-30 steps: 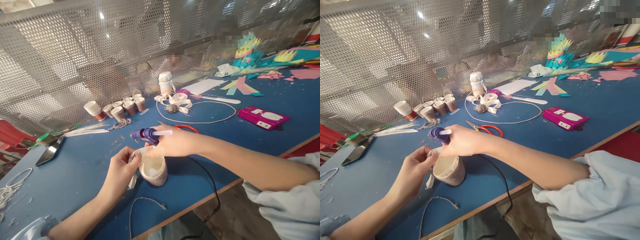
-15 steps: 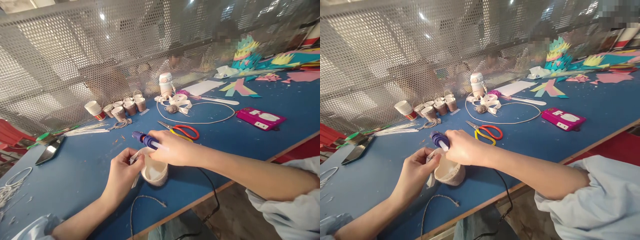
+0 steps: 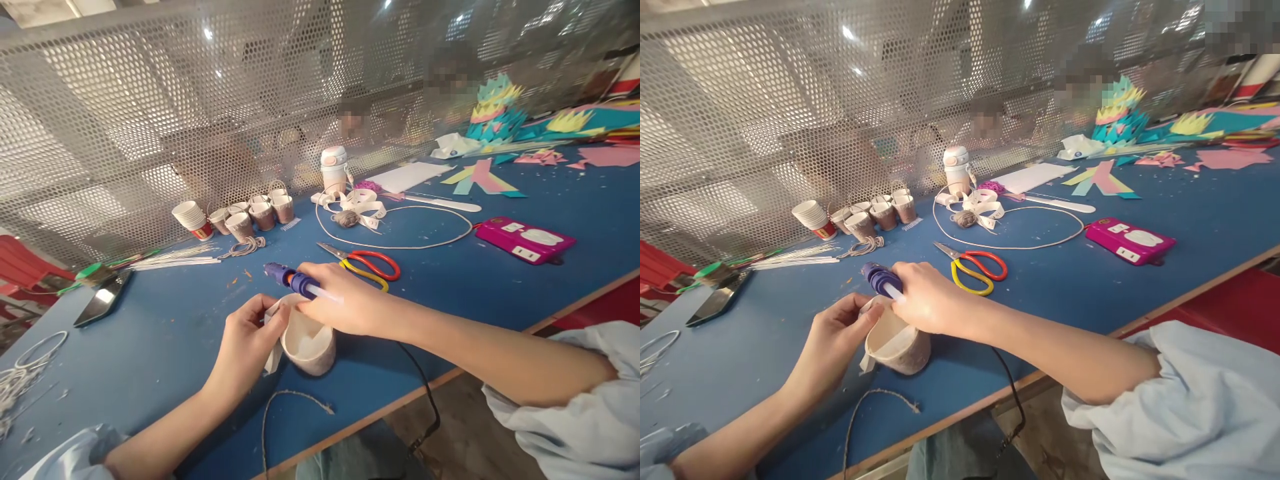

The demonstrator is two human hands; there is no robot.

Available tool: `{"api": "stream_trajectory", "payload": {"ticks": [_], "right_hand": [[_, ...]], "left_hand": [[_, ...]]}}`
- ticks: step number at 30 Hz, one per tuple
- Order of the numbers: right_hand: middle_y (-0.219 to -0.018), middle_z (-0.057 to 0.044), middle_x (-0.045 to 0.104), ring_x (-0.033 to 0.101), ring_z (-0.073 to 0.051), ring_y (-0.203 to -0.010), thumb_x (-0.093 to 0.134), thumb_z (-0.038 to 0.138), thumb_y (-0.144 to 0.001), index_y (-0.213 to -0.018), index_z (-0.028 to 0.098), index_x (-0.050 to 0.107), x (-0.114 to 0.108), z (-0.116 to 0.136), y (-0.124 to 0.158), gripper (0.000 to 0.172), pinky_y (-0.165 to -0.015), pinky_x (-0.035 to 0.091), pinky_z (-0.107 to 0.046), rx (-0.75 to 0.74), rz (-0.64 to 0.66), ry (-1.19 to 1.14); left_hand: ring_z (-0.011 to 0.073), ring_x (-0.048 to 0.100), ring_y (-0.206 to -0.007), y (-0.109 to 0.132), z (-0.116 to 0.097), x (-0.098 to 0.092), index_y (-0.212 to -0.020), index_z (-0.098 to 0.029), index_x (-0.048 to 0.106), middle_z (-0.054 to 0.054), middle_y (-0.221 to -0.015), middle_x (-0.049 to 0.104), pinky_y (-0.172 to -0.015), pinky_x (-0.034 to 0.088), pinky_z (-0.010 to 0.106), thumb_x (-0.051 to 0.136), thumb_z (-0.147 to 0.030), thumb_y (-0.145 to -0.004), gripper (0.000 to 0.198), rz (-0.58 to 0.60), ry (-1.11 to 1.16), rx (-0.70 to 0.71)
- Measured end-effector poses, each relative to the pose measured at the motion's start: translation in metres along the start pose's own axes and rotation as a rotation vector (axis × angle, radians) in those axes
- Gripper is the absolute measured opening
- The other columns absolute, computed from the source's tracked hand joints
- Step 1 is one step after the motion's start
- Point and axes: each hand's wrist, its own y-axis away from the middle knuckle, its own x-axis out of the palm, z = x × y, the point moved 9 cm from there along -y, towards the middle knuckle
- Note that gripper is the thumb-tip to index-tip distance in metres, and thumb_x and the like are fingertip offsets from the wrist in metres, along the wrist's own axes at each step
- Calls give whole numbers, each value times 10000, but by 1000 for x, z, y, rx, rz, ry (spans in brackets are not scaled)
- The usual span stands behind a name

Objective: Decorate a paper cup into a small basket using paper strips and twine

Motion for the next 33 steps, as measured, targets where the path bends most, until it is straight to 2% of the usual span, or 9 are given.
{"api": "stream_trajectory", "payload": {"ticks": [4, 9, 16, 20, 23, 25, 28, 30, 33], "right_hand": [[-656, 39, 541, 410, -91, -541, 573, 120, -697, -689, 197, 456, -1, -6, 4, 141, -509, 293, -215, 38, 8, -50], [-660, 38, 562, 434, -94, -538, 590, 134, -687, -706, 195, 484, -1, -6, 10, 124, -509, 307, -220, 48, 37, -80], [-744, 16, 629, 551, -123, -643, 615, 215, -770, -766, 184, 583, -19, -10, 16, 45, -577, 398, -242, 105, -50, -221], [-706, 21, 636, 554, -118, -621, 603, 323, -825, -749, 186, 609, -43, -12, 29, 157, -586, 408, -244, 131, -191, -222], [-699, 8, 682, 590, -126, -593, 571, 449, -860, -817, 196, 653, -51, -13, 48, 269, -564, 425, -243, 180, -181, -257], [-645, 3, 679, 597, -138, -565, 541, 512, -868, -785, 207, 672, -46, -14, 64, 343, -529, 424, -246, 220, -89, -247], [-558, -3, 646, 591, -158, -530, 538, 504, -863, -576, 228, 623, -33, -17, 86, 406, -494, 419, -263, 261, 22, -202], [-566, -17, 647, 596, -174, -527, 545, 457, -853, -469, 236, 543, -25, -19, 94, 443, -476, 426, -279, 266, 28, -224], [-607, -25, 645, 605, -188, -537, 537, 371, -844, -483, 250, 539, -15, -17, 95, 380, -462, 437, -292, 207, 37, -252]], "left_hand": [[106, 449, -583, 3, -3, 4, -690, -185, 601, -28, -593, 535, -544, 345, 200, 605, -447, -813, 290, 96, 10, -36], [116, 496, -585, 2, -1, 0, -764, -191, 630, -14, -633, 607, -558, 365, 213, 593, -427, -819, 246, 100, 13, -94], [142, 532, -650, 1, 9, 1, -785, -187, 621, 1, -708, 623, -608, 390, 245, 590, -441, -800, 256, 193, 71, -209], [155, 536, -738, 3, 10, -2, -829, -185, 628, 8, -777, 629, -708, 406, 270, 575, -438, -812, 259, 240, 63, -222], [156, 526, -729, 2, 12, -2, -816, -177, 619, 10, -766, 620, -704, 402, 275, 601, -419, -789, 244, 248, 65, -240], [155, 518, -707, 1, 12, -2, -794, -173, 610, 7, -737, 602, -688, 399, 276, 631, -417, -766, 246, 242, 77, -235], [145, 501, -665, 0, 11, -1, -764, -170, 599, -2, -686, 577, -673, 394, 277, 661, -418, -745, 256, 230, 96, -220], [137, 490, -643, 0, 11, 0, -740, -167, 593, -4, -665, 572, -665, 388, 275, 669, -416, -737, 261, 217, 115, -220], [125, 475, -625, 0, 8, 1, -692, -167, 574, -9, -639, 563, -644, 373, 262, 675, -417, -732, 273, 198, 145, -220]]}}
